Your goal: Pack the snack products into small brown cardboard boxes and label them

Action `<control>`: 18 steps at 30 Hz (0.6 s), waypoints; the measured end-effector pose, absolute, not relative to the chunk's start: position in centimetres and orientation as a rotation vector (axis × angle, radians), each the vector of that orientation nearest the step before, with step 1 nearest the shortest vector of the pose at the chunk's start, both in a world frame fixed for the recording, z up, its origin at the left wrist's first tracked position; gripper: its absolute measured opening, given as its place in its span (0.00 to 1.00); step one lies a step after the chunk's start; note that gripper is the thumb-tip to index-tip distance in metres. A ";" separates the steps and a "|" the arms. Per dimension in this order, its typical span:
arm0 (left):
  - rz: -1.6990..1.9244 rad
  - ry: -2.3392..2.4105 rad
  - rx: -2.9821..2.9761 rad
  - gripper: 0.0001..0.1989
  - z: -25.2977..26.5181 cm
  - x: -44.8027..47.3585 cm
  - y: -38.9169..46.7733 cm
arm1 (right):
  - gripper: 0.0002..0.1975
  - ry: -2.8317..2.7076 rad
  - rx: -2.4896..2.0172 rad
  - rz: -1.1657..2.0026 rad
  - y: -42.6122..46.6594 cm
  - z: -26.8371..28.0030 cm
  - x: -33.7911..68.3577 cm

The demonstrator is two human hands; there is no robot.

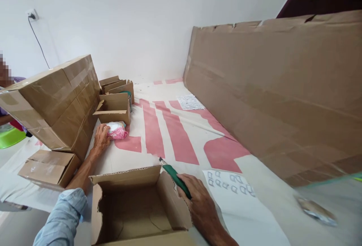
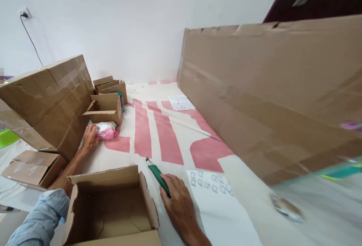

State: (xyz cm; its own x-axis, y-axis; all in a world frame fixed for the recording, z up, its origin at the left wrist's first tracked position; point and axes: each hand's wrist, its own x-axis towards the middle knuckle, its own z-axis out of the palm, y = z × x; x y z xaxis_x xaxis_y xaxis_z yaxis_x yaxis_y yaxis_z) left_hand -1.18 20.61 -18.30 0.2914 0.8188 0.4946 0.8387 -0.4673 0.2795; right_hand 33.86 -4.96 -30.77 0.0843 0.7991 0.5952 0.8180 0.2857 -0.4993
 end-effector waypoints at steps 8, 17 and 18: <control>-1.049 -1.800 -2.409 0.21 -17.4 2.0 23.9 | 0.14 -1.687 -1.507 -0.045 -5.1 -30.1 33.9; -1.434 -1.883 -2.628 0.26 -15.5 -1.0 9.8 | 0.13 -1.637 -1.592 0.071 -5.3 -28.4 33.3; -1.521 -1.925 -2.632 0.29 -15.7 -2.2 7.2 | 0.13 -1.634 -1.600 0.077 -5.3 -28.2 33.2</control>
